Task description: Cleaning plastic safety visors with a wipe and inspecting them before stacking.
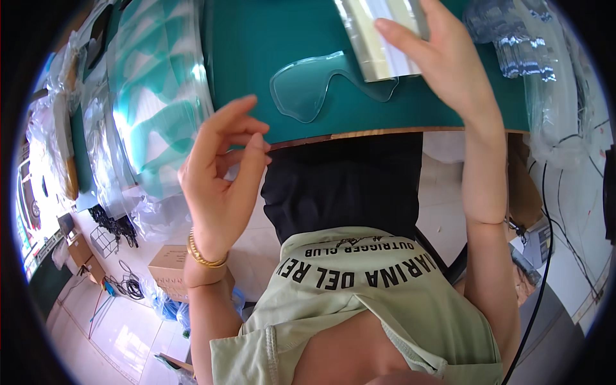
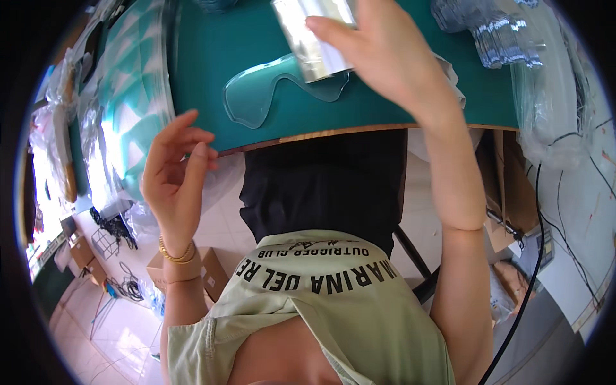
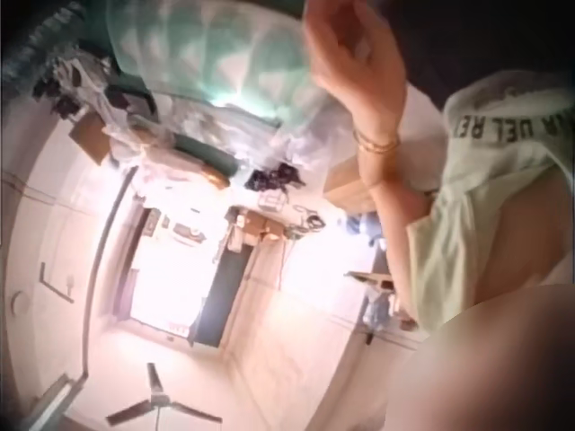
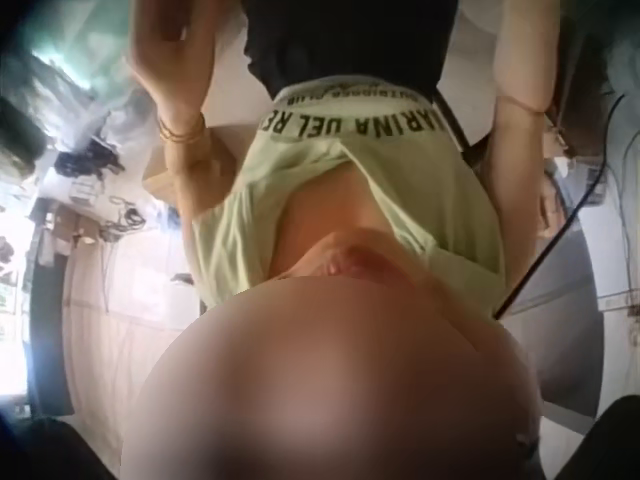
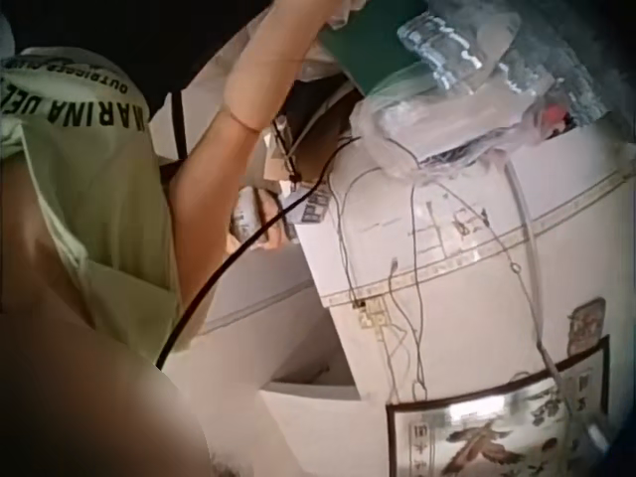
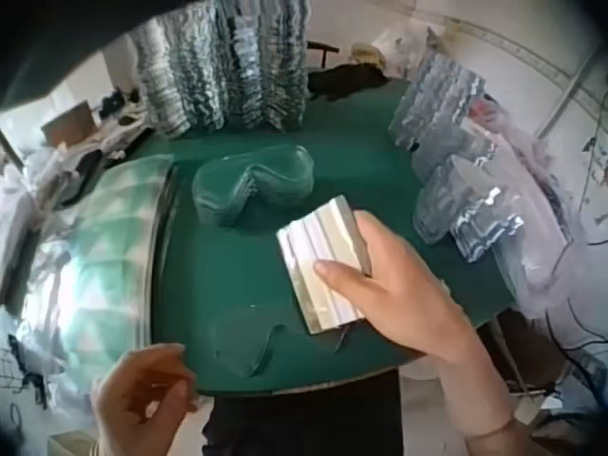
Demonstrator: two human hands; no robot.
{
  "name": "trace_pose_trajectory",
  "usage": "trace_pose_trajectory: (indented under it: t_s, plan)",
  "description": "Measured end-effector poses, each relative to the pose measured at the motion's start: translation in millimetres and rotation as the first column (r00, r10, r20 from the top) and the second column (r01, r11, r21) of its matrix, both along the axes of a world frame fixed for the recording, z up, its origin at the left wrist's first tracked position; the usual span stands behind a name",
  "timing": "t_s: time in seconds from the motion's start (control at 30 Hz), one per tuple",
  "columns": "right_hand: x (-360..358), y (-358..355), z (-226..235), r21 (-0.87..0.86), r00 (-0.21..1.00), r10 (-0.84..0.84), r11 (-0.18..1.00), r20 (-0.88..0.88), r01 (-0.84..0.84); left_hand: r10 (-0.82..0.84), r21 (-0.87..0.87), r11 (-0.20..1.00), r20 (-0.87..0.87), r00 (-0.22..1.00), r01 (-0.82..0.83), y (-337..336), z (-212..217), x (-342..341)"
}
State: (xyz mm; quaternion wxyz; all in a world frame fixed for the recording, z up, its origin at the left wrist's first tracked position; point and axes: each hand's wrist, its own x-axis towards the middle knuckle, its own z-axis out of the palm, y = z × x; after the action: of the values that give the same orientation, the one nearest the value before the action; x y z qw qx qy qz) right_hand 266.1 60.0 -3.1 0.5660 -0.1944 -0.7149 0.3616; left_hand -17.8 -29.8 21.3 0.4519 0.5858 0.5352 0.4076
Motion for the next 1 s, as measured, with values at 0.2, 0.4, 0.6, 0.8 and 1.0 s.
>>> trace_pose_trajectory:
  t_s: [0.2,0.4,0.6,0.8,1.0]
  plan:
    - [40,-10,33,-0.529,0.828,-0.334,0.647,0.451,0.550,-0.272,0.142,0.912,-0.497,0.824,0.386,33,31,6]
    - [29,-33,67,-0.261,0.466,-0.324,0.511,0.823,0.819,-0.231,0.308,0.746,-0.712,0.663,0.591,72,5,37]
    - [131,-18,113,0.427,0.067,-0.654,0.565,0.754,0.705,-0.326,0.211,0.735,-0.723,0.609,0.644,87,7,54]
    - [180,-11,141,0.316,-0.071,-0.389,0.615,0.918,0.722,-0.048,0.493,0.715,-0.673,0.738,0.496,175,46,65]
    - [175,-5,134,0.193,0.035,-0.353,0.588,0.935,0.786,-0.076,0.351,0.776,-0.773,0.629,0.524,234,41,59]
